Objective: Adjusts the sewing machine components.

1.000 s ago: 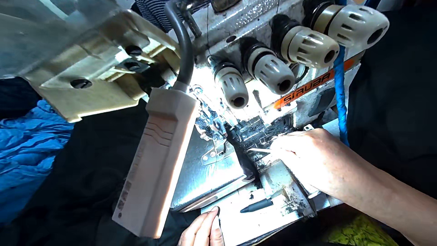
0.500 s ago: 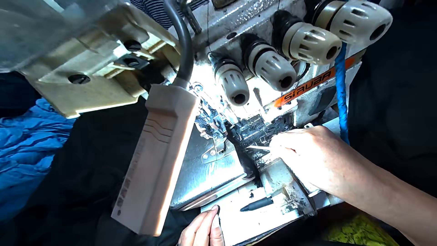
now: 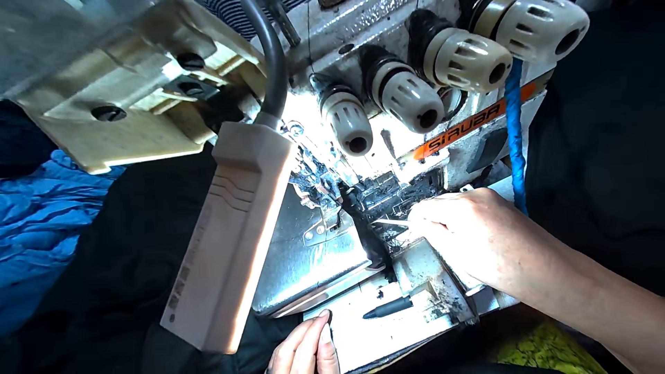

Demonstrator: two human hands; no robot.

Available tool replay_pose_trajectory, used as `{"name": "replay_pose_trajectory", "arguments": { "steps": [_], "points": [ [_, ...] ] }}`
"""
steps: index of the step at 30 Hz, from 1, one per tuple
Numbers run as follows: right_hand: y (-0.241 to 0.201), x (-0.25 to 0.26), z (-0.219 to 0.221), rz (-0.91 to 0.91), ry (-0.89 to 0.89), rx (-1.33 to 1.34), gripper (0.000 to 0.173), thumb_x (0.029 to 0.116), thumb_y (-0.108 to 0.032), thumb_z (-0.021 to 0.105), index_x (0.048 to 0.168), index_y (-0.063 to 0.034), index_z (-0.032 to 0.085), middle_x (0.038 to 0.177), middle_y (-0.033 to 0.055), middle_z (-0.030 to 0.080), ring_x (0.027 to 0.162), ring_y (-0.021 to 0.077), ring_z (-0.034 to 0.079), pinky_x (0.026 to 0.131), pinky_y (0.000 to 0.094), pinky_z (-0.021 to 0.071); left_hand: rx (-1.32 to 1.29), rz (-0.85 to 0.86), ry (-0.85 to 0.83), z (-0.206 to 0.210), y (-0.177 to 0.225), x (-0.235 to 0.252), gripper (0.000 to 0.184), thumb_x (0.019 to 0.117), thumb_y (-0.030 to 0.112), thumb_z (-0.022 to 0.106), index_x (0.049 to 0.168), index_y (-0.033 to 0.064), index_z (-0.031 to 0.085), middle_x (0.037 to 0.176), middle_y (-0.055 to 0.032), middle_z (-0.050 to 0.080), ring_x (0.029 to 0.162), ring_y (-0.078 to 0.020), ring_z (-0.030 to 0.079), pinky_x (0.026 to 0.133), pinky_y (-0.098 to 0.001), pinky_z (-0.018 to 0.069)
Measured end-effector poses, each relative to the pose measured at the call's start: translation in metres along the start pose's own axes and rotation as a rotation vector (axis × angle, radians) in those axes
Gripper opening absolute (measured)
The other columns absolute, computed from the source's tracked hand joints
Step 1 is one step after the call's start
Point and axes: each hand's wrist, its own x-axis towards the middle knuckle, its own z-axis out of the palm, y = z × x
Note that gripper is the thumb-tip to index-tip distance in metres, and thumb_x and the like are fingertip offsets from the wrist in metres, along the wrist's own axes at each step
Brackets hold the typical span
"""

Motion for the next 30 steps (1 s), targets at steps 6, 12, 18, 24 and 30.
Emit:
{"name": "replay_pose_trajectory", "arguments": {
  "steps": [6,12,18,24,30],
  "points": [
    [0.0002,0.0012,-0.0004,-0.007,-0.002,0.006,0.015,0.0922,-0.016,0.063,0.082,-0.0167,0.073,0.066,-0.0026,0.063,0.061,0.0115,0.063,0.051,0.0301,0.0487,0.004,0.001,-0.002,-0.0004,-0.0002,0.0003,0.024,0.0975,0.009,0.055,0.085,-0.0014,0.073,0.081,-0.0134,0.068,0.089,-0.0102,0.064,0.087,-0.012,0.0447],
    [-0.0002,0.0033,0.0017,-0.003,-0.003,0.001,0.016,0.0932,-0.017,0.062,0.081,-0.0174,0.073,0.066,-0.0033,0.063,0.061,0.0111,0.063,0.051,0.0301,0.0487,-0.004,-0.002,-0.015,-0.0011,-0.0007,-0.0003,0.024,0.0974,0.009,0.055,0.085,-0.0017,0.073,0.082,-0.0134,0.068,0.09,-0.0106,0.064,0.089,-0.0123,0.0447],
    [0.0009,0.005,-0.0001,0.0,0.009,0.03,0.015,0.0919,-0.016,0.062,0.082,-0.0168,0.073,0.065,-0.0036,0.062,0.059,0.0092,0.062,0.05,0.0287,0.048,-0.001,-0.005,-0.016,-0.0013,-0.0008,-0.0006,0.024,0.0978,0.009,0.056,0.086,-0.0014,0.073,0.082,-0.0131,0.067,0.09,-0.0104,0.063,0.087,-0.0121,0.0442],
    [0.0008,0.0059,0.0013,-0.012,0.043,0.02,0.017,0.0922,-0.017,0.06,0.082,-0.0177,0.073,0.065,-0.0041,0.061,0.059,0.0085,0.061,0.05,0.0271,0.0472,-0.004,-0.015,-0.001,0.0001,0.0001,-0.0008,0.023,0.098,0.009,0.056,0.085,-0.0002,0.073,0.081,-0.0124,0.066,0.089,-0.0095,0.062,0.087,-0.0124,0.0437],
    [-0.0012,0.0066,0.0033,0.005,0.062,0.011,0.017,0.0937,-0.018,0.06,0.082,-0.0169,0.073,0.066,-0.0035,0.061,0.06,0.0092,0.062,0.05,0.0276,0.0472,0.043,-0.044,0.015,0.0004,0.0061,0.0015,0.025,0.0953,0.01,0.058,0.082,-0.0033,0.074,0.077,-0.0156,0.07,0.082,-0.0188,0.068,0.083,-0.0196,0.0487]
  ]
}}
